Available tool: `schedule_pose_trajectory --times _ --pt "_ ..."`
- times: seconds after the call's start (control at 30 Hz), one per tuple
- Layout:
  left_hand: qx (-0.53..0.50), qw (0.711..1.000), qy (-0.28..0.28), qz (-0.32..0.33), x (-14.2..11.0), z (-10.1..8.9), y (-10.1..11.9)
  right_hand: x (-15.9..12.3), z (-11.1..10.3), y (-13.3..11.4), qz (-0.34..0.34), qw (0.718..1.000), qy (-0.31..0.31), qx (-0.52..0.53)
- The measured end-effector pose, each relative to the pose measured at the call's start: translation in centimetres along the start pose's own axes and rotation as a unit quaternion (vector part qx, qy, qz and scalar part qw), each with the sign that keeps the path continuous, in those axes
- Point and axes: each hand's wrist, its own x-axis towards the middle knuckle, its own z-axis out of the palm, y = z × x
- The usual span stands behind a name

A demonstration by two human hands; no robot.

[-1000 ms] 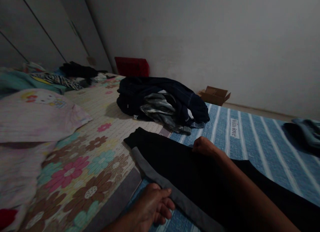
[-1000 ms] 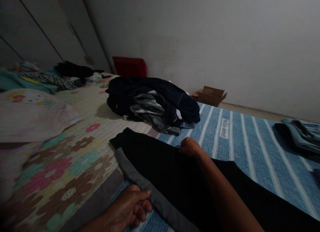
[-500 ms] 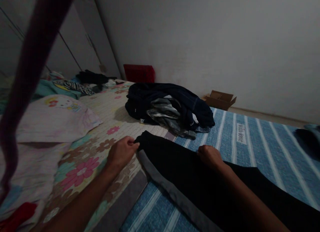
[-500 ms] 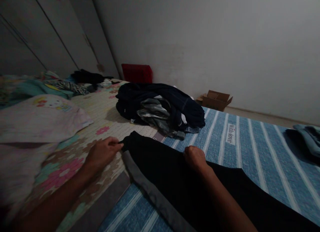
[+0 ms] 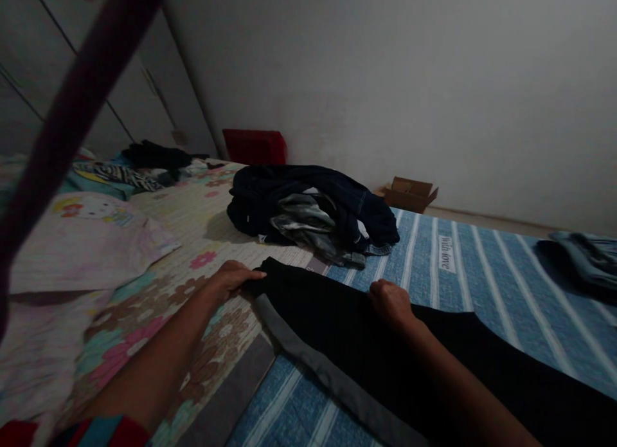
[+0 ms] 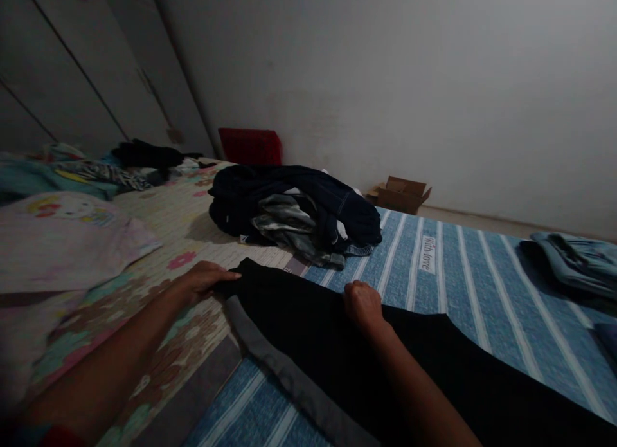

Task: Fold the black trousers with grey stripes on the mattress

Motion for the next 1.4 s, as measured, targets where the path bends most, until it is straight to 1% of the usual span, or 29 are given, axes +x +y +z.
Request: schedule_pose_trajectory --times 0.1,0.2,0.33,0.47,0.53,0.63,0.7,0.77,0.83,0.87,0.93,0.97,1.0,1.07,1.17,1.2,1.23,1.3,1.33,1.37,1.4 --pt "-0.042 0.999 0.002 -0.017 -0.3 0.1 0.2 -0.1 0.2 -0.2 -0.008 1.0 0.021 0.001" --pt "-0.079 0.997 -0.001 -0.013 -0.7 0.3 0.7 -0.7 -0.3 -0.4 -0.019 0.999 0.045 0.001" --pt "-0.1 0.995 -0.009 0.003 -1.6 0.3 1.6 -3.0 -1.1 -1.3 -0.043 0.996 0.072 0.008" --pt "-0.1 0.994 0.004 0.036 -2.7 0.0 3.3 -5.5 -0.7 -2.3 -0.075 0.995 0.066 0.023" --pt "-0.094 0.994 0.022 0.053 -3.3 -0.1 4.5 -6.2 -0.1 -2.7 -0.079 0.994 0.063 0.029" --pt "-0.08 0.992 0.031 0.087 -4.4 -0.4 6.8 -6.5 1.0 -3.0 -0.069 0.994 0.072 0.038" --pt "-0.066 0.988 0.039 0.131 -5.8 -0.6 8.6 -6.5 1.5 -2.9 -0.067 0.993 0.08 0.058" --pt "-0.028 0.978 0.071 0.196 -7.8 -0.5 10.6 -6.3 1.9 -2.8 -0.067 0.99 0.082 0.091" --pt "0.042 0.959 0.107 0.259 -10.3 -0.2 12.7 -6.2 2.0 -2.6 -0.063 0.986 0.077 0.13" --pt "0.076 0.949 0.124 0.281 -11.6 0.0 13.7 -6.2 2.0 -2.5 -0.059 0.983 0.076 0.154" --pt "0.124 0.931 0.138 0.314 -14.1 0.7 15.6 -6.4 1.7 -2.5 -0.051 0.97 0.08 0.223" --pt "0.138 0.922 0.14 0.335 -15.3 1.1 16.5 -6.5 1.3 -2.6 -0.043 0.954 0.084 0.286" --pt "0.147 0.912 0.139 0.357 -16.3 1.6 17.3 -6.6 1.0 -2.7 -0.03 0.927 0.089 0.362" --pt "0.167 0.886 0.137 0.409 -18.0 2.8 18.7 -7.0 0.0 -2.8 0.0 0.855 0.093 0.511" --pt "0.221 0.841 0.129 0.476 -20.4 5.3 19.8 -7.6 -2.0 -2.5 0.04 0.764 0.087 0.638" --pt "0.244 0.827 0.119 0.492 -21.3 6.4 19.9 -8.0 -2.7 -2.2 0.054 0.727 0.085 0.68" --pt "0.266 0.814 0.105 0.505 -22.2 7.7 19.9 -8.5 -3.4 -1.8 0.067 0.674 0.085 0.731" --pt "0.301 0.789 0.07 0.531 -24.0 10.4 19.2 -9.7 -4.7 -0.6 0.085 0.56 0.097 0.819" --pt "0.307 0.776 0.055 0.548 -24.9 11.8 18.7 -10.5 -5.2 0.1 0.095 0.522 0.112 0.84" --pt "0.307 0.763 0.042 0.567 -25.8 13.3 18.0 -11.3 -5.5 0.9 0.109 0.513 0.128 0.842" --pt "0.305 0.753 0.027 0.582 -26.5 14.6 17.3 -12.2 -5.8 1.6 0.129 0.521 0.142 0.832"
